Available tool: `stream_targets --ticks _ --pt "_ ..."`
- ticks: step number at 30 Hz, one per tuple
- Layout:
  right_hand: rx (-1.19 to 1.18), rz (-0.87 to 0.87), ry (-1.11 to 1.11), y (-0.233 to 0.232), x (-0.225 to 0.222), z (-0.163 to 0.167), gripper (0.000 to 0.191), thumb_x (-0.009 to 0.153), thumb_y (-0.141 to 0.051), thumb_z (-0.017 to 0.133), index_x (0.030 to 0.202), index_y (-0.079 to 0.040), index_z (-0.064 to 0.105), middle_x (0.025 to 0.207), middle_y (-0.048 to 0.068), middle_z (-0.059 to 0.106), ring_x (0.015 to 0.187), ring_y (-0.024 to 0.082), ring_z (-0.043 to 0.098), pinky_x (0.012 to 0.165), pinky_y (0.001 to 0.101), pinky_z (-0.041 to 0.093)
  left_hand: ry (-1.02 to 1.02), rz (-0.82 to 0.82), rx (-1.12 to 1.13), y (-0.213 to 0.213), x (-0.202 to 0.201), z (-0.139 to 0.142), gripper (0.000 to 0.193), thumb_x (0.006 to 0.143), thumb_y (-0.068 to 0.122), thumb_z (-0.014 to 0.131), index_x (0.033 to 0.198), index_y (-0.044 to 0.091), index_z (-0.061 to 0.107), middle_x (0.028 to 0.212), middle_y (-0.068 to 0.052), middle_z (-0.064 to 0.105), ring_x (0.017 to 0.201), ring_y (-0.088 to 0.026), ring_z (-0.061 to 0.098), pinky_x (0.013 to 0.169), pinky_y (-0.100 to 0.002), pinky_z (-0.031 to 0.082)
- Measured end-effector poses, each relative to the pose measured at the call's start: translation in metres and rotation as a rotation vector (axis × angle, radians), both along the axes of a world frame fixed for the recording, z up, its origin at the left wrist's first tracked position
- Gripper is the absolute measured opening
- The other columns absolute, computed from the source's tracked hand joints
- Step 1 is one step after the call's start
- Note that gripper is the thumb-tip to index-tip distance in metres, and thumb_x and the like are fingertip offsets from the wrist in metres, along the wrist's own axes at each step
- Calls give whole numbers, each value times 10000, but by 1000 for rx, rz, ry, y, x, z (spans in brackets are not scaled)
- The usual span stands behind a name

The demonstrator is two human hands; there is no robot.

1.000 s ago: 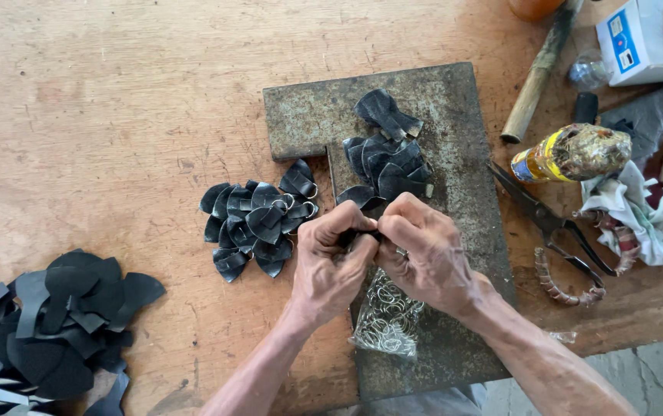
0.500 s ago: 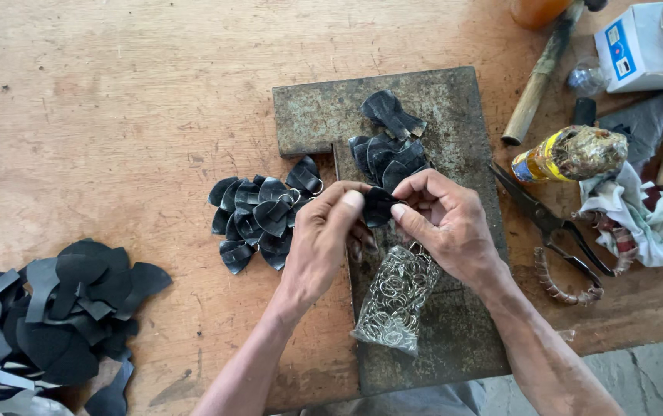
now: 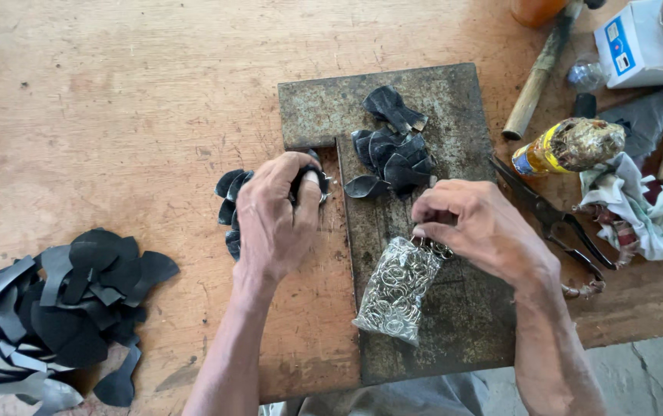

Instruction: The person repeatedly picks a black rubber piece and a metal split ring, threads the ring through a hole in the rubber, and closes the ring to form a keychain. They place each finished unit into a growing pile on the workbench.

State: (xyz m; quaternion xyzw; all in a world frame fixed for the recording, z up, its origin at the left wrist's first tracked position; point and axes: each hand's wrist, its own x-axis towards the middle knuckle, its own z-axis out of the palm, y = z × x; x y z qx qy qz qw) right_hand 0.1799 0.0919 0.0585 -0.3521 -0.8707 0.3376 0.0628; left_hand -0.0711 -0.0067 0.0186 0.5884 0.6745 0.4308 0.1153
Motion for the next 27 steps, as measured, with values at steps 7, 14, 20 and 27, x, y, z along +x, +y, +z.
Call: stream_targets --ticks 7,14,20,27 --pt "-18 26 3 -2 -3 -3 171 757 -175 815 833 -51 725 836 44 712 751 183 673 657 363 537 391 165 69 6 -6 -2 346 831 102 724 1150 -27 687 1152 -208 640 1093 -296 567 958 -476 488" --pt "77 -23 116 -5 -6 -11 166 888 -140 740 924 -2 654 875 90 691 790 216 672 692 382 532 250 -43 50 10 38 -13 308 898 168 780 1129 -11 686 1184 -189 625 1098 -316 551 916 -450 482" --pt "73 -6 181 -6 -7 -7 235 797 -178 799 974 -53 707 930 74 714 790 214 705 668 365 562 41 -101 -41 4 39 -3 174 864 60 754 995 10 651 1062 -140 661 985 -304 630 862 -422 530" --pt "325 40 100 -14 -13 -15 200 813 -86 789 1006 -45 756 932 92 732 739 245 705 666 371 598 -203 -125 -23 1 40 8 298 866 -98 606 1142 -5 669 1098 -150 681 969 -289 725 815 -368 592"
